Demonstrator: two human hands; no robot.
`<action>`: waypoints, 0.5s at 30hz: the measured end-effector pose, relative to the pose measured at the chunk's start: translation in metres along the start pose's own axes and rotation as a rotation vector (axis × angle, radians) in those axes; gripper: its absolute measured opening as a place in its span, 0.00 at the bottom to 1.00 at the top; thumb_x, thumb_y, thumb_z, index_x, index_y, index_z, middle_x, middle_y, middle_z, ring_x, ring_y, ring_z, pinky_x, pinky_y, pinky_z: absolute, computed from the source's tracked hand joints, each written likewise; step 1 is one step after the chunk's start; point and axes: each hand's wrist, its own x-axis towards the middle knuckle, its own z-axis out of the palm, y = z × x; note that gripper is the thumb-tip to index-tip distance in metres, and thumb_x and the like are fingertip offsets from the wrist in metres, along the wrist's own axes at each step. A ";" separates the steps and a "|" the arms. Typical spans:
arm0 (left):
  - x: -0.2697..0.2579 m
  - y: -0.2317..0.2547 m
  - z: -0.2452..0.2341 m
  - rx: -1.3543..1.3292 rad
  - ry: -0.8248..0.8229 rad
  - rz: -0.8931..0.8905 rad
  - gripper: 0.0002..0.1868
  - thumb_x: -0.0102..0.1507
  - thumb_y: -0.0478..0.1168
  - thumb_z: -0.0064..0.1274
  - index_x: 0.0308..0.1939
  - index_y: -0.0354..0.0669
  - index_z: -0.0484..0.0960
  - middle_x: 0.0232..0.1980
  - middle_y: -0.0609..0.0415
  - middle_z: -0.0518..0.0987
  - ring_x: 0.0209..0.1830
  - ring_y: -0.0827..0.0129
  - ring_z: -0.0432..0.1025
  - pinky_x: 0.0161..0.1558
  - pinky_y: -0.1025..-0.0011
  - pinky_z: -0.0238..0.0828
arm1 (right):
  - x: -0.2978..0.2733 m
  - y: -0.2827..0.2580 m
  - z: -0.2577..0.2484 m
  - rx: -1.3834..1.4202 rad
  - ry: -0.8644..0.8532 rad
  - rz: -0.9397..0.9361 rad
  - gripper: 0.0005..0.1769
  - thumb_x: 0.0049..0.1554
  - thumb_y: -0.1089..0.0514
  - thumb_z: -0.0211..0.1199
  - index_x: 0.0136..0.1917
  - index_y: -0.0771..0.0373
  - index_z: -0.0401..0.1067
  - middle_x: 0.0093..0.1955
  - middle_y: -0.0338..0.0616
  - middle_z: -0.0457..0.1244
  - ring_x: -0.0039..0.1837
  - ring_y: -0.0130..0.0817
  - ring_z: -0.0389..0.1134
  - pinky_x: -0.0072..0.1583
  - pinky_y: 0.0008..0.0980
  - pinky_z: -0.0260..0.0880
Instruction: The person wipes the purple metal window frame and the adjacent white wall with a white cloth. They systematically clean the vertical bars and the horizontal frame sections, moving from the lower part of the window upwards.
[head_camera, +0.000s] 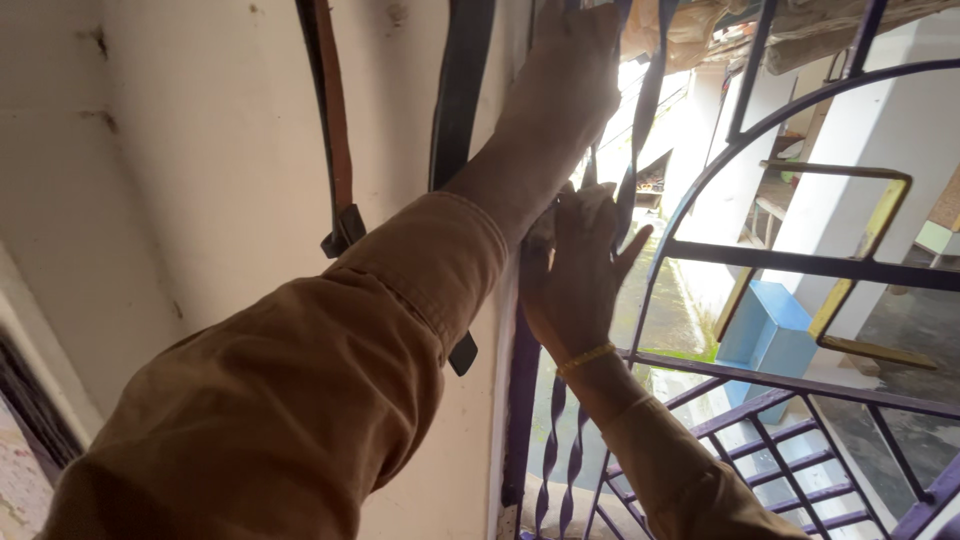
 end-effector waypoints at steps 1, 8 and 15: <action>-0.001 0.000 -0.002 0.036 -0.024 0.016 0.16 0.52 0.39 0.63 0.41 0.35 0.87 0.46 0.49 0.73 0.44 0.62 0.70 0.63 0.50 0.62 | -0.003 0.001 -0.001 -0.010 -0.017 0.017 0.34 0.60 0.58 0.56 0.77 0.67 0.54 0.77 0.69 0.49 0.82 0.63 0.45 0.75 0.74 0.25; 0.001 0.001 0.003 -0.047 0.030 -0.047 0.16 0.55 0.43 0.60 0.43 0.36 0.86 0.43 0.49 0.73 0.45 0.58 0.71 0.59 0.53 0.65 | -0.048 0.008 -0.003 -0.072 -0.171 -0.006 0.40 0.55 0.63 0.58 0.79 0.67 0.53 0.69 0.69 0.53 0.78 0.64 0.50 0.79 0.72 0.28; 0.003 0.004 0.004 0.029 0.098 -0.108 0.11 0.58 0.43 0.58 0.34 0.38 0.87 0.44 0.50 0.73 0.42 0.60 0.70 0.49 0.59 0.66 | -0.063 0.012 -0.003 -0.073 -0.182 -0.019 0.38 0.55 0.67 0.58 0.77 0.68 0.53 0.75 0.79 0.46 0.81 0.69 0.41 0.77 0.71 0.28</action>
